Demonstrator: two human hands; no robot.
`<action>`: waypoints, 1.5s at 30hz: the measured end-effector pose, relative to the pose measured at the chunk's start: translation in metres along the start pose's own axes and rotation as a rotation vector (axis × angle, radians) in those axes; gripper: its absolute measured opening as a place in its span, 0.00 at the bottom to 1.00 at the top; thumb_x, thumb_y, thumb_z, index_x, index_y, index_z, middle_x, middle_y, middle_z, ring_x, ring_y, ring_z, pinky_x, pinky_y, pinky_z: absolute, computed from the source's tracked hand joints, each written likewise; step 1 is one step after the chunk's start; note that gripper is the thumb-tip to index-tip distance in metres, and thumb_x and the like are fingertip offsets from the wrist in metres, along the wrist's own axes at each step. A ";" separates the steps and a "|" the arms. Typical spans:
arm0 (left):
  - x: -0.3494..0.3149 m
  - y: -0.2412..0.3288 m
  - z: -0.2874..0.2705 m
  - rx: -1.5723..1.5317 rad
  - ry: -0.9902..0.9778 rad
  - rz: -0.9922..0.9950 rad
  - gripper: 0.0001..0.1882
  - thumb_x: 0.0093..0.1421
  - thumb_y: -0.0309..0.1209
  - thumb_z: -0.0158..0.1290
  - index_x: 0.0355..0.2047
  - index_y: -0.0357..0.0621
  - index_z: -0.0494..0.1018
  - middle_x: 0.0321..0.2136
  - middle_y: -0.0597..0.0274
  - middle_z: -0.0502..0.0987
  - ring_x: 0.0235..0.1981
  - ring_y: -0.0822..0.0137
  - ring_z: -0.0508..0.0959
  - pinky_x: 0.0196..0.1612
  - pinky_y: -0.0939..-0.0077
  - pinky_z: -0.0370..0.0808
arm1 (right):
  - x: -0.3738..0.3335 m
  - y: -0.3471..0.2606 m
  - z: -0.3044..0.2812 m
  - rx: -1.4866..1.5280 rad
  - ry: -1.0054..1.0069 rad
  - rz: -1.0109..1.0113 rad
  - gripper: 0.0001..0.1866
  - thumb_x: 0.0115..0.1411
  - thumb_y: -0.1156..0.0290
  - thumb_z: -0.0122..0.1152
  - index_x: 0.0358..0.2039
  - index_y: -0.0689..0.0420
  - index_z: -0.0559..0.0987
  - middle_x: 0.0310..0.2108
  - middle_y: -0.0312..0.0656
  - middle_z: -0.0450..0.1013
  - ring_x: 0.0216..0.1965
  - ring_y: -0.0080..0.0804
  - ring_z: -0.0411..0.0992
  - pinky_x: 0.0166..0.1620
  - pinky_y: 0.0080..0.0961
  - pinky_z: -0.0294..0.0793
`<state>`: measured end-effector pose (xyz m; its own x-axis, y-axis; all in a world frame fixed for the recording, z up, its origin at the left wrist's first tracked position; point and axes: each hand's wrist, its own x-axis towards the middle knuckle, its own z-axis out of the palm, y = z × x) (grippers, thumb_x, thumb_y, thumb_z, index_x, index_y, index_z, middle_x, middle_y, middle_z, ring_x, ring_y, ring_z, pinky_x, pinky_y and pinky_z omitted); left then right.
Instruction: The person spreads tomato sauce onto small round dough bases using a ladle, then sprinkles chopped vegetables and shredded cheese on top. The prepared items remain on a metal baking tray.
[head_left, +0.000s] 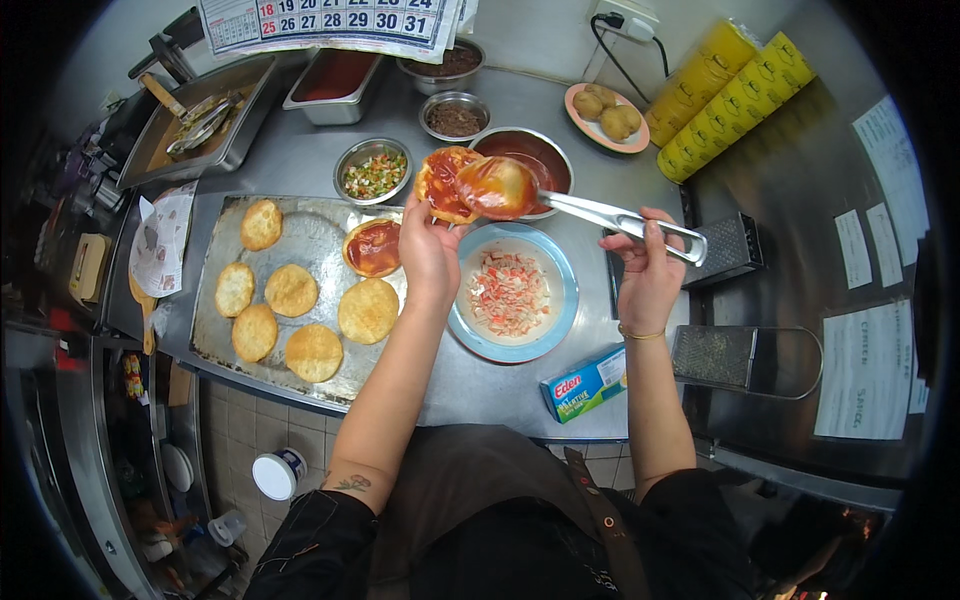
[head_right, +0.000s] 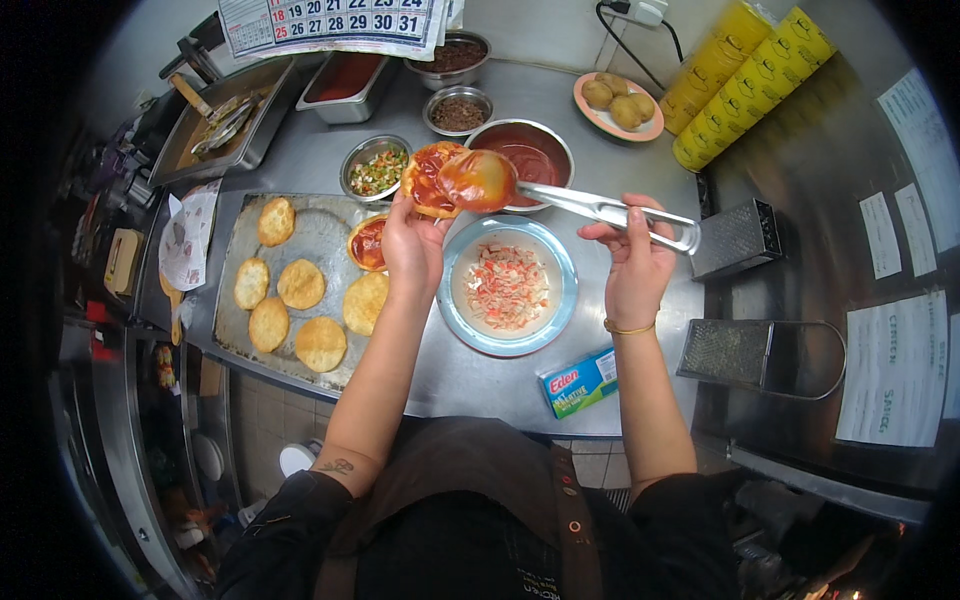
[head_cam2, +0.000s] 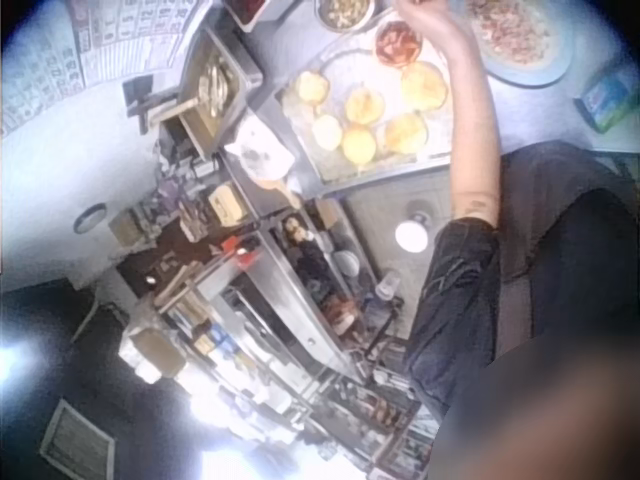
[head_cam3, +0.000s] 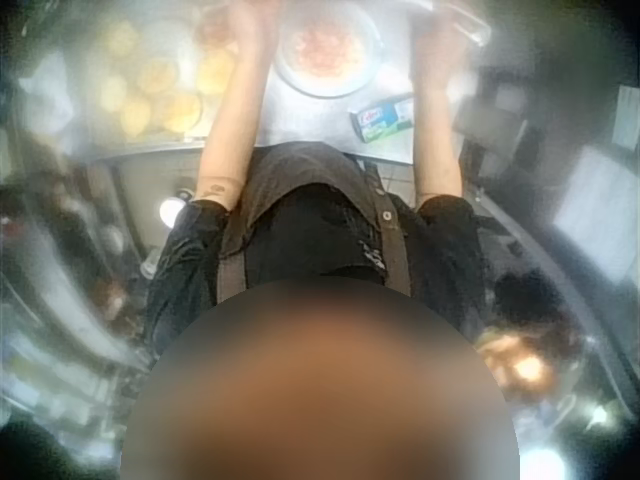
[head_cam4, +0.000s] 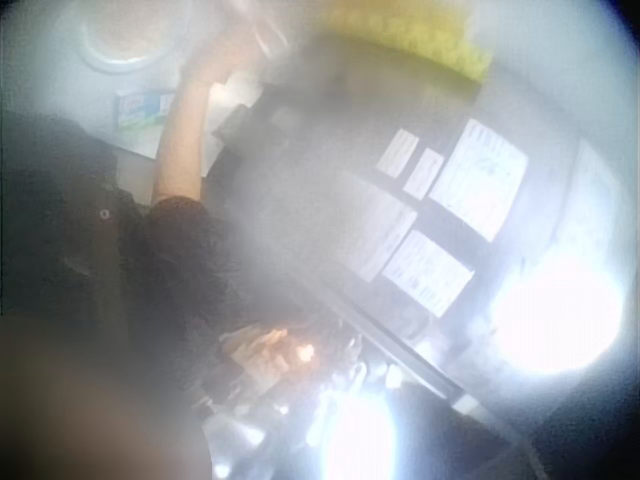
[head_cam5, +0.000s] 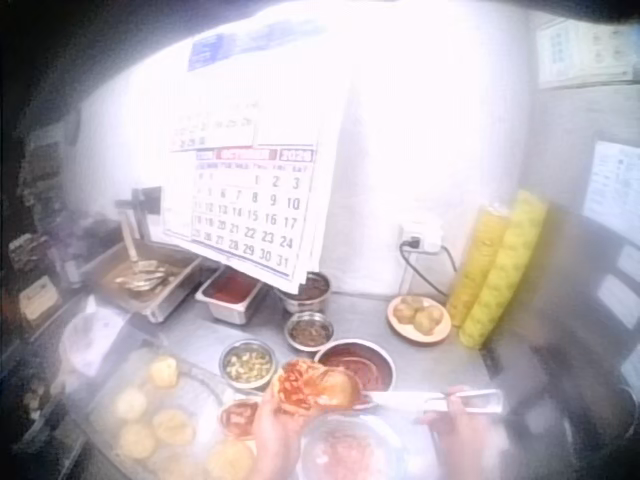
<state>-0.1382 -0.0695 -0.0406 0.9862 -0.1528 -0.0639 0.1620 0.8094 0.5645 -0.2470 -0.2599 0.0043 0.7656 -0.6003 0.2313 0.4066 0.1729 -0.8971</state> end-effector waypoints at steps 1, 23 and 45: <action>0.000 0.000 0.001 -0.019 -0.016 -0.001 0.21 0.60 0.29 0.33 0.54 0.38 0.57 0.50 0.52 0.67 0.51 0.59 0.69 0.52 0.61 0.68 | 0.000 0.002 -0.001 0.013 -0.011 0.029 0.11 0.64 0.69 0.43 0.42 0.63 0.67 0.28 0.45 0.71 0.26 0.33 0.75 0.34 0.26 0.75; -0.004 -0.005 -0.004 -0.076 -0.052 -0.055 0.21 0.61 0.29 0.32 0.54 0.36 0.56 0.51 0.52 0.65 0.53 0.60 0.67 0.54 0.60 0.67 | 0.031 0.011 -0.006 0.035 -0.030 0.042 0.12 0.63 0.70 0.44 0.42 0.64 0.66 0.28 0.47 0.71 0.26 0.33 0.75 0.34 0.30 0.76; 0.002 0.067 -0.060 0.018 0.042 -0.191 0.21 0.62 0.29 0.32 0.55 0.36 0.55 0.52 0.51 0.64 0.52 0.58 0.68 0.51 0.61 0.69 | -0.050 0.015 0.089 -0.132 -0.148 -0.067 0.10 0.63 0.72 0.44 0.41 0.64 0.68 0.32 0.43 0.69 0.27 0.32 0.75 0.33 0.25 0.76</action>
<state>-0.1232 0.0184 -0.0522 0.9381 -0.2787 -0.2058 0.3465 0.7577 0.5530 -0.2348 -0.1585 0.0129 0.8076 -0.4843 0.3364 0.3978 0.0262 -0.9171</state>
